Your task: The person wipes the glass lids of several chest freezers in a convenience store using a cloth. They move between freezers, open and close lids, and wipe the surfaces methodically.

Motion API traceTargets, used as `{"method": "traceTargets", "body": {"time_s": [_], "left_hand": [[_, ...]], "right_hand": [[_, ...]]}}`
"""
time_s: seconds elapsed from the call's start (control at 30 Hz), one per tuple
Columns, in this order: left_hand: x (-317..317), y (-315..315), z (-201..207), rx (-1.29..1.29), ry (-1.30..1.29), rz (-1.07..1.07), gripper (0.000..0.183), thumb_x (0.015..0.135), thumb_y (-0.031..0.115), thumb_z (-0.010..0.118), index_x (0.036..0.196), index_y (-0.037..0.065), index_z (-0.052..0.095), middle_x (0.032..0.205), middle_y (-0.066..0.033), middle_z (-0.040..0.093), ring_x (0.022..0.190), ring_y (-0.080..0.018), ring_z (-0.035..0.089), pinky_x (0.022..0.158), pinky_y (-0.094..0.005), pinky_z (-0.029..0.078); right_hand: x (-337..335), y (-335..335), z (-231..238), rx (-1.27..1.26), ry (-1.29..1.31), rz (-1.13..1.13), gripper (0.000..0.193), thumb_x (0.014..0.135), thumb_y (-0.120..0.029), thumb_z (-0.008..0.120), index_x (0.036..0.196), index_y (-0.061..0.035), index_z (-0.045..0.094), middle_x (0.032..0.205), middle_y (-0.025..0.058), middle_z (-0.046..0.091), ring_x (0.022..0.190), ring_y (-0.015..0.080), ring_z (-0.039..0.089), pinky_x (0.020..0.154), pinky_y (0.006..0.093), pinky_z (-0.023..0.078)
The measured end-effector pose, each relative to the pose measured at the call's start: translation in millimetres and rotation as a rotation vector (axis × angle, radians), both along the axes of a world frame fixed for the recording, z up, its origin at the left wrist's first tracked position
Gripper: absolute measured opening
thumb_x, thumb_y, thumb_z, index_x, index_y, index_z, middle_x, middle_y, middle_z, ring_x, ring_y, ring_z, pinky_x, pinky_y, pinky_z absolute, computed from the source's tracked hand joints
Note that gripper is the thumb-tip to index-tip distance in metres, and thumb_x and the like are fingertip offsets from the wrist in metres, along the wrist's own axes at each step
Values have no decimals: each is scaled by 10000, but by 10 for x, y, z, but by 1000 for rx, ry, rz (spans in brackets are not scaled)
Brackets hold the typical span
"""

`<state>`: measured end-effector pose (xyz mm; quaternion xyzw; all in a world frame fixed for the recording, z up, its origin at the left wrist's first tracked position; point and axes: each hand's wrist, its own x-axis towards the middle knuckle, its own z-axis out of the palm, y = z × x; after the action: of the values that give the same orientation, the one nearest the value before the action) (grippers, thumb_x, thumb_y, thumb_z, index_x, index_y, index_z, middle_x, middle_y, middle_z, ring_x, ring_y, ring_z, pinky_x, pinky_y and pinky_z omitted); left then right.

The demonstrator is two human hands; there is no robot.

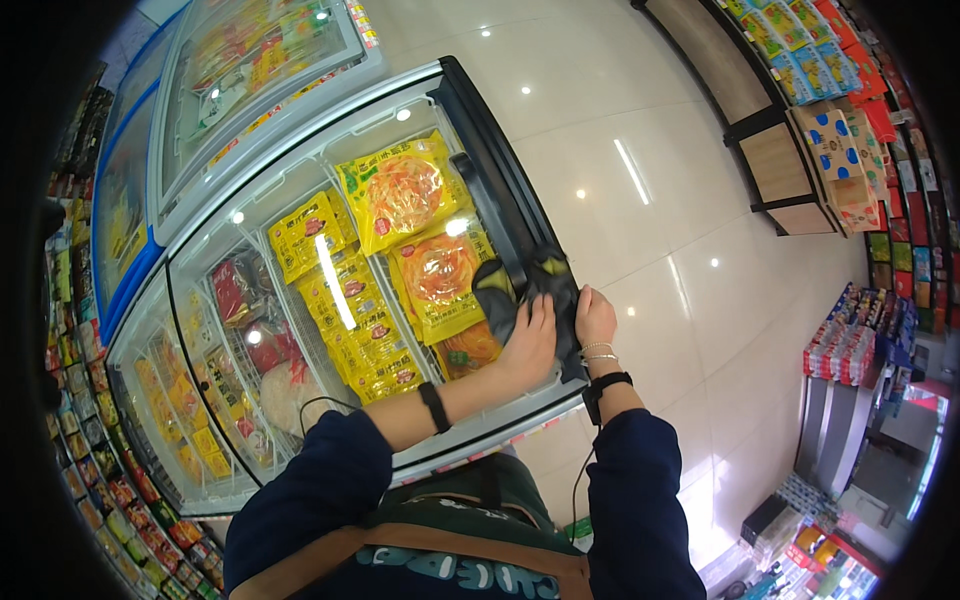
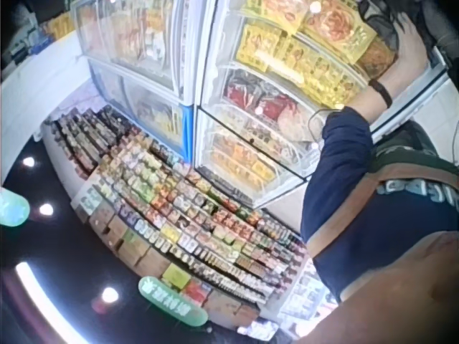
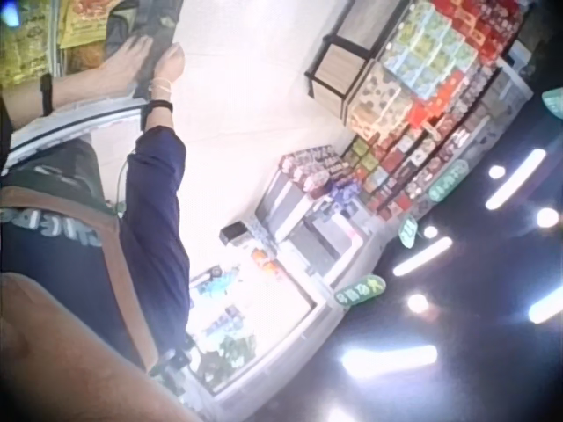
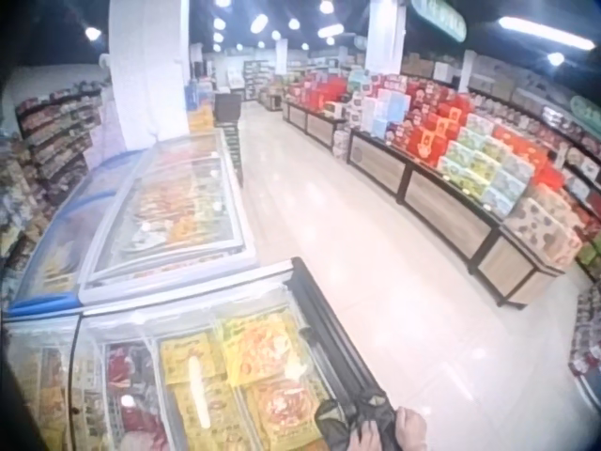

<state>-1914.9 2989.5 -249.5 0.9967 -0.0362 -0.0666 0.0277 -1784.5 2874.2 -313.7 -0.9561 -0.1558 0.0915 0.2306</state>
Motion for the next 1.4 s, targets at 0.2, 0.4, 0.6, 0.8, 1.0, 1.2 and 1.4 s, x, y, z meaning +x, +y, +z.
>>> {"method": "traceTargets", "body": {"time_s": [0.2,0.4,0.6,0.8,1.0,1.2,1.4], "left_hand": [[-1281,843,-239,-712,318,10,539,762,163,620,1285,56,541,1357,-176,468,1316,-332,423,980,-473,394],[-213,3185,-520,-16,-404,673,621,843,243,623,1402,47,437,1490,-180,370,1390,-351,315,1107,-529,258],[1032,2802,-766,-126,-477,383,600,859,262,593,1379,-1,455,1475,-174,398,1373,-341,344,1098,-488,299],[619,2046,-508,-123,-337,516,403,823,245,646,1062,-79,655,1430,-199,438,1339,-369,366,1087,-463,317],[515,2328,-360,-342,-322,203,303,807,221,647,823,-82,661,1333,-227,519,1277,-385,411,1007,-493,370],[-42,1593,-453,-473,-393,100,207,751,158,634,782,-45,610,1370,-136,513,1309,-324,411,989,-476,368],[-1002,51,-322,-616,-161,-83,476,686,169,651,1143,34,653,1411,-91,489,1333,-255,407,964,-402,391]], "right_hand": [[13,24,-3,35,3,-4,438,993,-330,398,835,-11,653,855,235,657,808,428,620,715,498,490],[1,35,5,52,-21,13,419,989,-309,406,830,-3,643,845,235,654,790,427,616,714,500,490],[-5,17,-3,65,-22,11,403,989,-301,408,839,-12,645,843,229,655,788,427,614,712,499,488],[3,25,-27,70,-38,14,395,988,-294,411,847,-12,649,854,236,653,792,431,614,712,502,487],[-2,14,-55,38,-36,19,403,985,-315,416,845,-16,647,850,243,650,805,443,612,716,512,486],[51,12,-69,5,-14,16,452,988,-355,379,863,-20,655,863,243,655,834,448,610,745,523,476],[82,-81,-86,155,147,10,484,982,-396,409,962,13,667,935,260,663,916,419,621,821,456,478]]}}
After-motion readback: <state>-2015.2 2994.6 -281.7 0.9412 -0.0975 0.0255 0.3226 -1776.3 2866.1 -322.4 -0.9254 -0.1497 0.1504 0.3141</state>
